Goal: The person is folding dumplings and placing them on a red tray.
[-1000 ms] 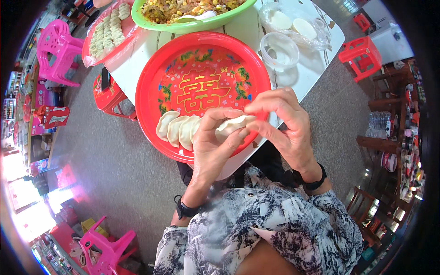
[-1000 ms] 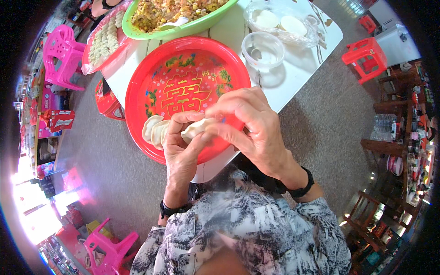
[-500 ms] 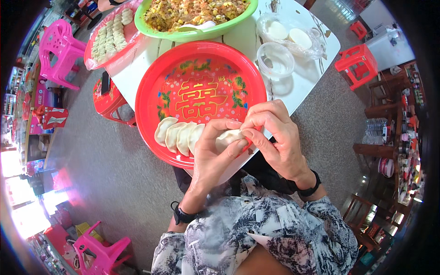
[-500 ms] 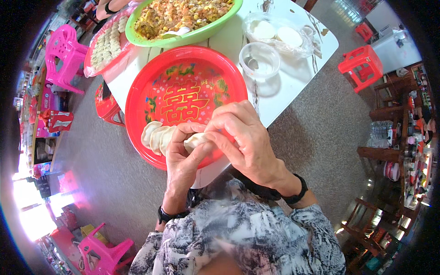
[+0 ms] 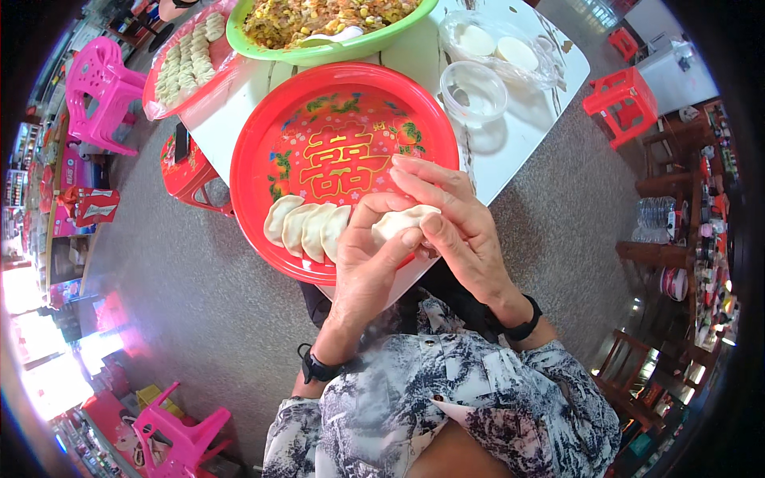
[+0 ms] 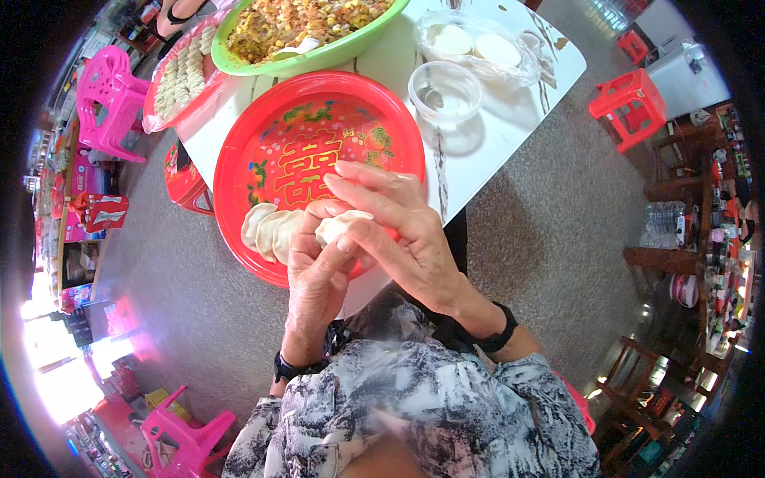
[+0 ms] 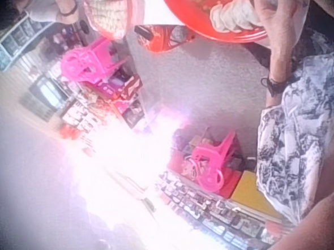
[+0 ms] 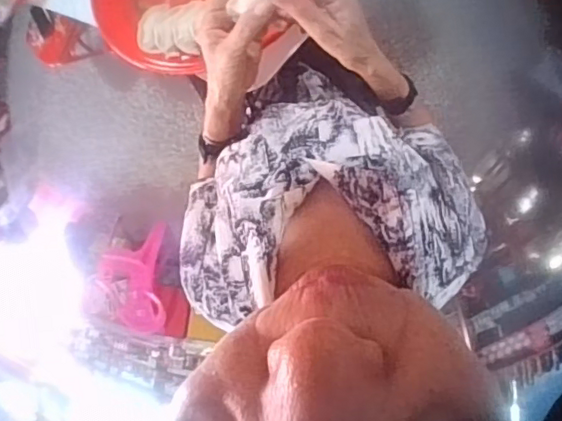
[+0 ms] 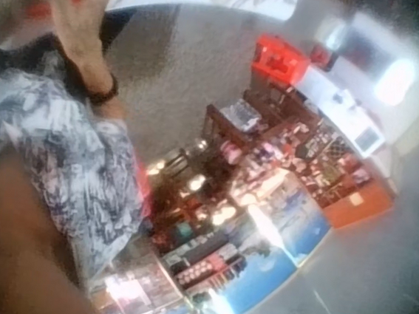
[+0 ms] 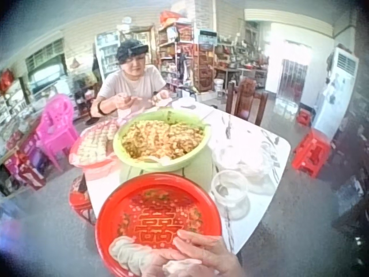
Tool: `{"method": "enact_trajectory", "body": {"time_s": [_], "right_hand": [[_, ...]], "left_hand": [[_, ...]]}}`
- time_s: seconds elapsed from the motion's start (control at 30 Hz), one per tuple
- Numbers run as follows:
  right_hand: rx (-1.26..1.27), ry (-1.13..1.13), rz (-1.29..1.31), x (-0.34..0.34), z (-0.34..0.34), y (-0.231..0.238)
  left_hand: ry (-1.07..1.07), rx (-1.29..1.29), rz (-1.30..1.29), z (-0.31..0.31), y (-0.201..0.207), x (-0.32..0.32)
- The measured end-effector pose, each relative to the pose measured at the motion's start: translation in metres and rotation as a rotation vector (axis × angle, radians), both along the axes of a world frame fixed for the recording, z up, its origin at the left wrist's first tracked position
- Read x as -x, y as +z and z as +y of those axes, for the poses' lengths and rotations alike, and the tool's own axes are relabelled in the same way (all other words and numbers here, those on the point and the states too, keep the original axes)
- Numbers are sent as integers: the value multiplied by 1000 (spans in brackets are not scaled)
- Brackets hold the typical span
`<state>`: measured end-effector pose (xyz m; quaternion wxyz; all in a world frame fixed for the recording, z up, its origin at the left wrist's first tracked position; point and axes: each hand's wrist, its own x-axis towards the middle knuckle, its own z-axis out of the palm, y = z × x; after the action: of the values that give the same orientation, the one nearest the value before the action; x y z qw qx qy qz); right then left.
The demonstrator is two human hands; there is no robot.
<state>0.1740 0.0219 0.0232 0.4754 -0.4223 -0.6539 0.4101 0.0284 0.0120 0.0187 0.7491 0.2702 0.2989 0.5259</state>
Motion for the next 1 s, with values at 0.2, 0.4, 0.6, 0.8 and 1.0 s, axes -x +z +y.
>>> {"method": "enact_trajectory", "body": {"time_s": [0.2, 0.4, 0.6, 0.8, 1.0], "right_hand": [[-102, -30, -39, -1, 3, 0], [-96, 5, -60, -4, 3, -3], [13, 79, -37, -7, 5, -2], [-109, 95, -123, -7, 8, 1], [-144, 77, -177, -8, 9, 4]], "left_hand": [[-8, -3, -20, 1, 0, -3], [-46, -26, -65, 1, -2, -1], [-47, 9, -32, 1, 0, 0], [-112, -32, -100, 0, -6, 6], [-126, -59, 116, 5, -3, 8]]}}
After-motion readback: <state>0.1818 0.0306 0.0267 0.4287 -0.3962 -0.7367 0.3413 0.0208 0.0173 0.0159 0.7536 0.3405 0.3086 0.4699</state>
